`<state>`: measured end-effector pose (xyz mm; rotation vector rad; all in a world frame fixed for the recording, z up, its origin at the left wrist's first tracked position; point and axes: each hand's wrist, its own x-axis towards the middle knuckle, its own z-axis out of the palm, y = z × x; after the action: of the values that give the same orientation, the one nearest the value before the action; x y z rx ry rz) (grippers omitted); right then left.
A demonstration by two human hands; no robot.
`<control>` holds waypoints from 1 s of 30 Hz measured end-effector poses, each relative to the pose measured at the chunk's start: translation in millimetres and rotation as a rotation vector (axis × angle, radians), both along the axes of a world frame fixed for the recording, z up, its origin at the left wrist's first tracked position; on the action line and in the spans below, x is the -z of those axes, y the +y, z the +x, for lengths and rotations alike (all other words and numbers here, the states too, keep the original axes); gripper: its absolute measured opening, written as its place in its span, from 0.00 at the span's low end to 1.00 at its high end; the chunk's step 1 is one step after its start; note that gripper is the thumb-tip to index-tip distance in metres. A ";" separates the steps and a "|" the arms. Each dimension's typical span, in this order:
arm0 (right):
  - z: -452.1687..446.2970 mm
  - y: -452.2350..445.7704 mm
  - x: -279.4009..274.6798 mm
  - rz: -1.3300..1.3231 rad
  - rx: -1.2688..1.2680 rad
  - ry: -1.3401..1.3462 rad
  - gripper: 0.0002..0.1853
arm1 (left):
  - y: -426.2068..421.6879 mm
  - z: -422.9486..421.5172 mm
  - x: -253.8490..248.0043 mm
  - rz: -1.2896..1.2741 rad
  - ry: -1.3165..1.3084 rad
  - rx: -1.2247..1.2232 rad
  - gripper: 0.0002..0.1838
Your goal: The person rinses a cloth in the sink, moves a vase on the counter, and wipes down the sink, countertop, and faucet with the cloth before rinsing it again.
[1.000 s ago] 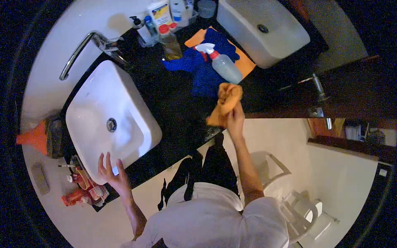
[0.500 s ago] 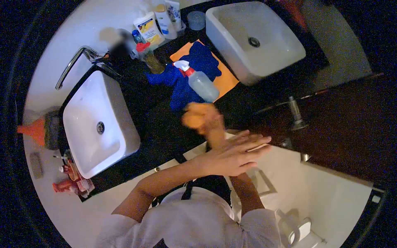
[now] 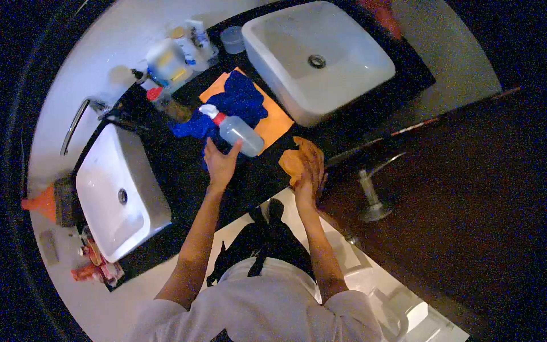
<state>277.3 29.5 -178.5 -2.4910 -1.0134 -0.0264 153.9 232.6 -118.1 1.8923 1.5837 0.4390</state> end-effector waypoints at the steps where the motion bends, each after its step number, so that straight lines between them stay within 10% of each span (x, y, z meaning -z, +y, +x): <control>1: -1.5 -8.1 -3.2 0.002 0.045 0.020 0.23 | 3.5 0.0 3.6 0.012 -0.031 -0.002 0.55; 8: 8.2 -0.8 24.1 0.164 -0.241 0.051 0.19 | -3.1 -27.5 -0.8 0.300 -0.369 0.206 0.33; 13: 102.3 25.7 -13.5 0.399 0.004 0.118 0.16 | -13.6 -34.0 -37.6 0.442 -0.322 0.357 0.28; 16: 192.6 20.1 43.2 0.364 0.298 -0.406 0.16 | -17.1 -21.2 -58.7 0.495 -0.278 0.464 0.24; 20: 253.5 30.6 -49.7 1.493 0.575 0.488 0.13 | -9.9 19.0 -72.2 0.517 -0.335 0.584 0.20; 21: 271.3 14.2 -28.9 1.462 0.218 0.772 0.13 | -8.8 33.7 -73.7 0.479 -0.382 0.598 0.19; 24: 244.5 71.6 -38.1 0.639 0.139 -0.042 0.20 | -4.4 93.8 -76.2 0.411 -0.416 0.559 0.23; 30: 387.9 93.8 -55.9 1.126 0.433 0.248 0.22 | 6.7 197.7 -70.6 -0.024 -0.419 0.387 0.48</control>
<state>665.2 123.3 -122.6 -1.5460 -0.1906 -0.3173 351.7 239.2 -47.5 1.8796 0.9253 0.5926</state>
